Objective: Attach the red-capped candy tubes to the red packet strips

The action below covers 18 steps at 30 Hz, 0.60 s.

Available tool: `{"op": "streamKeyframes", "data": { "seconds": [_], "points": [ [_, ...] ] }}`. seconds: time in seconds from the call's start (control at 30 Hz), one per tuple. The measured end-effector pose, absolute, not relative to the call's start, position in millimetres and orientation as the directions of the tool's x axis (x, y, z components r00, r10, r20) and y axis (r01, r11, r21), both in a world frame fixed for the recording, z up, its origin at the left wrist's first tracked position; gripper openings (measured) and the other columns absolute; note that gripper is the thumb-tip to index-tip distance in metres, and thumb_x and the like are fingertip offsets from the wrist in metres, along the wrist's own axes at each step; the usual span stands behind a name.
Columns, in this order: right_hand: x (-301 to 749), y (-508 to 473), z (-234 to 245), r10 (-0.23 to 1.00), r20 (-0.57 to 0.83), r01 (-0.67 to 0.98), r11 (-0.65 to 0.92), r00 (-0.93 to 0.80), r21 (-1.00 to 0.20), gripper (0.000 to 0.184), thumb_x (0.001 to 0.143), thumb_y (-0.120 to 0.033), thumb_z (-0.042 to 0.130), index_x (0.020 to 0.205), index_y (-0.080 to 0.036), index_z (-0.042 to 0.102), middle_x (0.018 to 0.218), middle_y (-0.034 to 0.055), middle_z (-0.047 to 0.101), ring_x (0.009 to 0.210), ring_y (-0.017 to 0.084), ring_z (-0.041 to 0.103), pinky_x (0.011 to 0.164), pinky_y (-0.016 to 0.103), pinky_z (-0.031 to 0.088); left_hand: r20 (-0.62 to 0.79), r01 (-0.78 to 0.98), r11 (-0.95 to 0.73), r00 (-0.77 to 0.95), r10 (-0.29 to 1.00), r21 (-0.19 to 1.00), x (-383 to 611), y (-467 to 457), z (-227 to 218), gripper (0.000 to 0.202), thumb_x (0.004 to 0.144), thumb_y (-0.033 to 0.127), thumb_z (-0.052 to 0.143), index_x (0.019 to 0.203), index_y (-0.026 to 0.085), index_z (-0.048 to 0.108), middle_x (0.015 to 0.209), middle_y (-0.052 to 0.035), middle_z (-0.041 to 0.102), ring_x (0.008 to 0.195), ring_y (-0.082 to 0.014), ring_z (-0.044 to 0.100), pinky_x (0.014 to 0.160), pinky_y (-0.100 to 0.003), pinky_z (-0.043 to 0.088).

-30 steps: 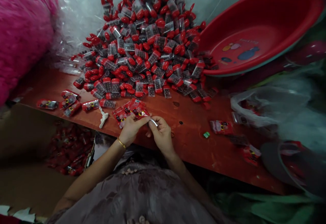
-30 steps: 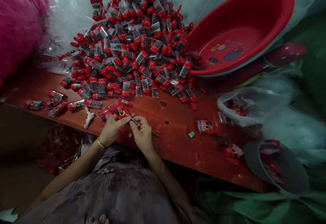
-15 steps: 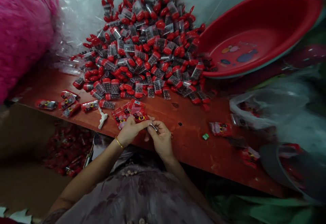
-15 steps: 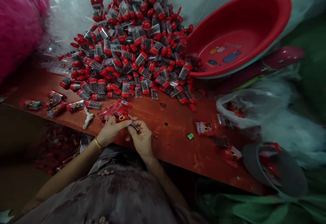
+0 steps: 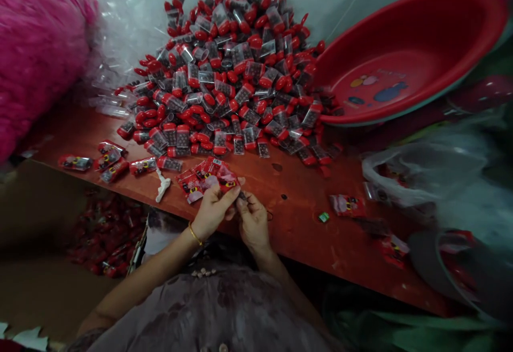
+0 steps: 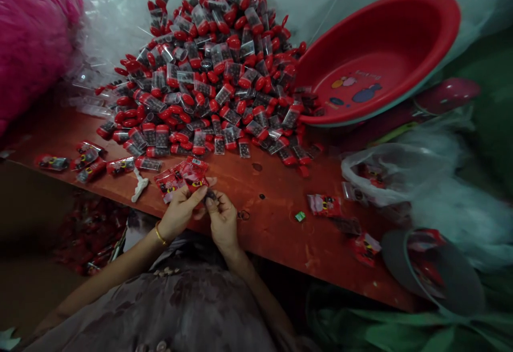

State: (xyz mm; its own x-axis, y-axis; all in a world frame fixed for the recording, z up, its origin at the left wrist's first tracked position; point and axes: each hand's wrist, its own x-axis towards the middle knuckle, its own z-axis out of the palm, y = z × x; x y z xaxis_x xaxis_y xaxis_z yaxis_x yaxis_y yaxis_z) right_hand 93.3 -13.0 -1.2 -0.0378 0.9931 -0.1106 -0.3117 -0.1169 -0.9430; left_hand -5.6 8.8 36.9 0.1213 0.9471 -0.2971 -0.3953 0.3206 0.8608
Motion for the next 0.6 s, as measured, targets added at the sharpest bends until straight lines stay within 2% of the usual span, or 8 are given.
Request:
{"op": "streamKeyframes", "data": {
  "seconds": [0.1,0.2,0.27,0.43,0.5,0.6],
  "points": [
    [91.7,-14.0,2.6,0.996,-0.091,-0.293,-0.088,-0.004,-0.952,0.028,0.082,-0.046,0.057,0.094,-0.02,0.056,0.05,-0.0065,0.058,0.045,0.012,0.058,0.052,0.026,0.05,-0.292,-0.375,0.328,0.149,0.945,0.867,-5.7,5.1,35.8,0.044,0.066,0.054,0.069,0.084,0.014,0.068,0.05,0.0049,0.05,0.036,-0.0048,0.037,0.034,-0.019,0.026],
    [92.6,-12.2,10.6,0.998,-0.062,-0.241,-0.057,0.014,-0.969,0.028,0.082,-0.045,0.057,0.093,-0.019,0.057,0.051,-0.0062,0.059,0.044,0.011,0.057,0.052,0.025,0.049,-0.223,-0.378,0.202,-0.013,0.975,0.903,-8.9,6.7,35.5,0.043,0.069,0.057,0.065,0.063,0.015,0.06,0.053,0.0037,0.05,0.042,-0.005,0.038,0.039,-0.019,0.03],
    [93.4,-10.1,13.7,0.998,-0.051,-0.234,-0.044,0.026,-0.971,0.026,0.082,-0.043,0.059,0.091,-0.019,0.057,0.05,-0.0067,0.058,0.041,0.01,0.055,0.05,0.023,0.048,-0.16,-0.317,0.12,-0.102,0.982,0.941,-11.0,9.0,34.8,0.043,0.07,0.055,0.065,0.056,0.015,0.056,0.055,0.0029,0.051,0.047,-0.0055,0.041,0.044,-0.019,0.033],
    [94.1,-5.7,15.0,0.994,-0.062,-0.251,-0.036,0.095,-0.967,0.024,0.08,-0.041,0.06,0.088,-0.019,0.059,0.06,-0.0041,0.064,0.04,0.009,0.055,0.043,0.022,0.046,-0.159,-0.226,0.164,0.036,0.987,0.96,-9.0,6.9,31.6,0.034,0.075,0.047,0.064,0.064,0.015,0.062,0.049,0.0044,0.05,0.043,-0.0065,0.043,0.043,-0.02,0.031],
    [95.5,-4.9,16.3,0.996,-0.053,-0.231,-0.034,0.078,-0.972,0.022,0.081,-0.04,0.061,0.089,-0.019,0.06,0.057,-0.0047,0.063,0.041,0.01,0.055,0.045,0.022,0.047,-0.166,-0.242,0.175,0.058,0.984,0.954,-7.9,6.3,32.0,0.033,0.075,0.045,0.064,0.063,0.015,0.062,0.048,0.0042,0.051,0.042,-0.0068,0.044,0.042,-0.02,0.032],
    [99.2,-3.6,18.6,0.999,-0.047,-0.221,-0.041,0.024,-0.974,0.022,0.079,-0.038,0.063,0.091,-0.019,0.061,0.053,-0.0057,0.062,0.041,0.01,0.056,0.048,0.022,0.048,-0.181,-0.336,0.173,0.006,0.983,0.926,-8.2,10.2,34.2,0.029,0.068,0.042,0.071,0.069,0.014,0.065,0.059,0.0007,0.061,0.05,-0.0087,0.053,0.05,-0.021,0.041]
  ]
}}
